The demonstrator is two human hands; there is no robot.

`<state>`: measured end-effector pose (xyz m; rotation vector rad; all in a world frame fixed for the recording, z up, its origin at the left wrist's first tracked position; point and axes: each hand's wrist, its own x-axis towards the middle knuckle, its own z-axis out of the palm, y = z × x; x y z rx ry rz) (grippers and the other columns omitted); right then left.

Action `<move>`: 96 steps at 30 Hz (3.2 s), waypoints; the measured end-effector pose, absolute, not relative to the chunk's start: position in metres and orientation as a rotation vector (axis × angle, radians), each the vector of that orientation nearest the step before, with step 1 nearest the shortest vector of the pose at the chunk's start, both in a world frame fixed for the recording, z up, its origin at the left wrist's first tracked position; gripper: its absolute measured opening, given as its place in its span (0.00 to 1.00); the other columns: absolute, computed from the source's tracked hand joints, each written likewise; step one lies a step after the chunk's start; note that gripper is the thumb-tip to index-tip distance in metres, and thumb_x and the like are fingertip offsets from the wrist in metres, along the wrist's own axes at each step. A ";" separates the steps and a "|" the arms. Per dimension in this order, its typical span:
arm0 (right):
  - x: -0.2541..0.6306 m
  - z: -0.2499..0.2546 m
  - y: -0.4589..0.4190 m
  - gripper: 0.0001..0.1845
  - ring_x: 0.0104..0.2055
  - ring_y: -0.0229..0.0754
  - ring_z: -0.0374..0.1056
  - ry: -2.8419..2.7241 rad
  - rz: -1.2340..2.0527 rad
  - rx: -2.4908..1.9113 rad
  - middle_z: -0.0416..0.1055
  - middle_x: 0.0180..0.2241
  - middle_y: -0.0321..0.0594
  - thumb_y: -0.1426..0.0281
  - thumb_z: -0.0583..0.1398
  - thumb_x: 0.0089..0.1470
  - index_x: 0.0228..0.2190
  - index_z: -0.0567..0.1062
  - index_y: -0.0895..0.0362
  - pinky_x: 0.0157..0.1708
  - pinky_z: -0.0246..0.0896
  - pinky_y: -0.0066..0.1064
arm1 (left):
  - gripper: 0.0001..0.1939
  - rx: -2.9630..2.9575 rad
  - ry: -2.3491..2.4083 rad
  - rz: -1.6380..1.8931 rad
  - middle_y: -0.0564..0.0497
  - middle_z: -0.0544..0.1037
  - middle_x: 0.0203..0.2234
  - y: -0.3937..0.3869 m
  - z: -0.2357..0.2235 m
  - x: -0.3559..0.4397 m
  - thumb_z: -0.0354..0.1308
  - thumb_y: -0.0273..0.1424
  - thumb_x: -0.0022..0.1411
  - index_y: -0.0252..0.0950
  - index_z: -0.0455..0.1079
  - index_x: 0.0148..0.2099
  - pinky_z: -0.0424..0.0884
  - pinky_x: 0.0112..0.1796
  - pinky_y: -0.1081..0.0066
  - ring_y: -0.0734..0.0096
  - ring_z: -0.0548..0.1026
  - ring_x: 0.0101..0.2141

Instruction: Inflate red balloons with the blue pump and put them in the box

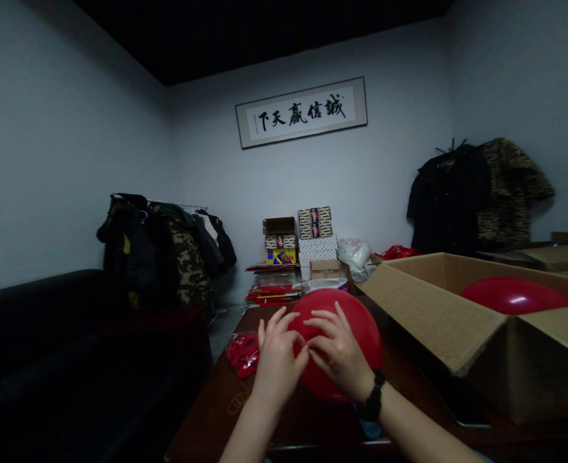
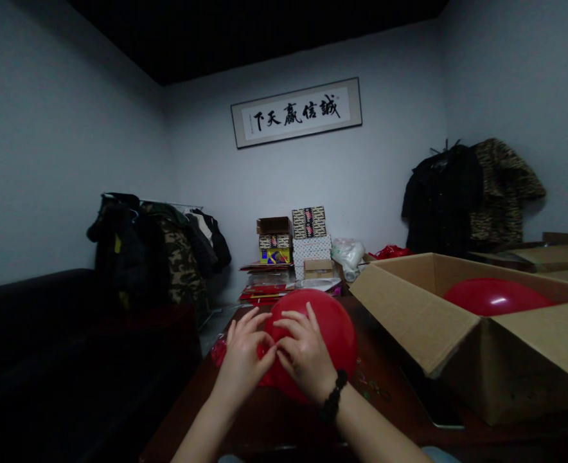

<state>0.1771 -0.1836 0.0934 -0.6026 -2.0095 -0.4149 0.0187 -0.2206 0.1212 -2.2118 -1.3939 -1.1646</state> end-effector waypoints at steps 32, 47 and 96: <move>0.185 0.092 -0.177 0.05 0.47 0.44 0.65 -1.846 0.251 -0.512 0.74 0.36 0.35 0.68 0.62 0.50 0.32 0.77 0.46 0.54 0.54 0.46 | 0.11 -2.351 -1.225 -1.458 0.46 0.68 0.51 -0.227 0.120 0.016 0.54 0.21 0.52 0.40 0.69 0.37 0.61 0.53 0.54 0.58 0.64 0.53; 0.189 0.094 -0.180 0.09 0.52 0.45 0.60 -1.869 0.103 -0.553 0.72 0.40 0.35 0.72 0.61 0.50 0.34 0.75 0.46 0.59 0.46 0.51 | 0.09 -2.326 -1.190 -1.426 0.44 0.69 0.51 -0.230 0.131 0.021 0.56 0.25 0.53 0.40 0.70 0.38 0.60 0.54 0.52 0.56 0.64 0.54; 0.499 0.103 -0.163 0.11 0.63 0.46 0.50 -2.067 -1.064 -1.005 0.63 0.56 0.44 0.75 0.54 0.57 0.40 0.72 0.53 0.59 0.49 0.55 | 0.49 -2.874 -1.267 -1.507 0.37 0.39 0.66 -0.082 0.129 0.245 0.57 0.48 0.53 0.36 0.37 0.68 0.50 0.58 0.57 0.51 0.46 0.63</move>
